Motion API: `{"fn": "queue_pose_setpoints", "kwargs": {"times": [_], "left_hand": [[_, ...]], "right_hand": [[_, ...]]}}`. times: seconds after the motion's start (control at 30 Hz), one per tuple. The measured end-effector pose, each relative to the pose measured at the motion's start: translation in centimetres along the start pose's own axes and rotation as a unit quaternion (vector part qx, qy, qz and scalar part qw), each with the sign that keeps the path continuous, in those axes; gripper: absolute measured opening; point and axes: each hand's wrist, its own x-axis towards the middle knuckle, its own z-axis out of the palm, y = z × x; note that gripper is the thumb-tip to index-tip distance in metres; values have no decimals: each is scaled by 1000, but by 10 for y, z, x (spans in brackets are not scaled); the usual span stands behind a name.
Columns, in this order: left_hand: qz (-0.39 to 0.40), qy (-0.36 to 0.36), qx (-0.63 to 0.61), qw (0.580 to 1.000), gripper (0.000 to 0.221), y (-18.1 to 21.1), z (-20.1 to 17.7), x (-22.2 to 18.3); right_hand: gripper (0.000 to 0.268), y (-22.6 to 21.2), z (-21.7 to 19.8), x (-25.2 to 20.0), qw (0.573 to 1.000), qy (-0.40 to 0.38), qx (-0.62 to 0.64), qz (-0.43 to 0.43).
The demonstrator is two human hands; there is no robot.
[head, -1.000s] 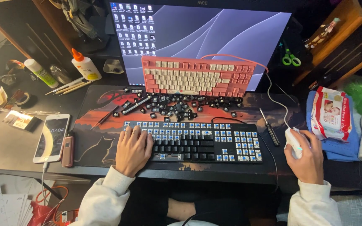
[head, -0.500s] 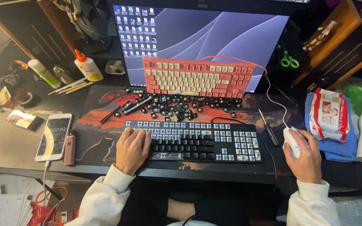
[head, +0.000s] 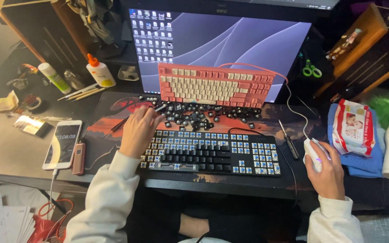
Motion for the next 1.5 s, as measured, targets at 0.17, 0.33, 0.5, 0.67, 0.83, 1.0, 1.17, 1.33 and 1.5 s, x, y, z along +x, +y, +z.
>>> {"fn": "queue_pose_setpoints", "kwargs": {"times": [0.17,0.33,0.5,0.67,0.83,1.0,1.17,1.33,1.5], "left_hand": [[23,-28,44,998,37,14,-9,1],[94,-30,28,995,17,49,-24,-45],[155,6,18,988,24,70,-40,-74],[152,16,57,987,40,66,-34,-85],[135,-3,34,990,26,68,-35,-74],[74,-44,-59,994,30,57,-33,-60],[45,-21,12,999,36,61,0,-63],[81,-26,104,991,38,75,2,-59],[95,60,73,991,40,74,5,-60]], "right_hand": [[46,-1,-2,0,999,-15,16,29],[58,-4,-4,4,1000,-11,4,8],[60,-5,-4,2,1000,-14,-14,13],[58,-2,-2,5,999,13,-28,-34],[64,5,-5,7,999,15,-29,-23],[57,-9,-9,13,1000,3,0,-27],[35,-67,-1,26,997,9,-29,-75],[38,-160,11,42,988,-31,49,-142],[41,-200,54,51,978,-30,88,-187]]}}
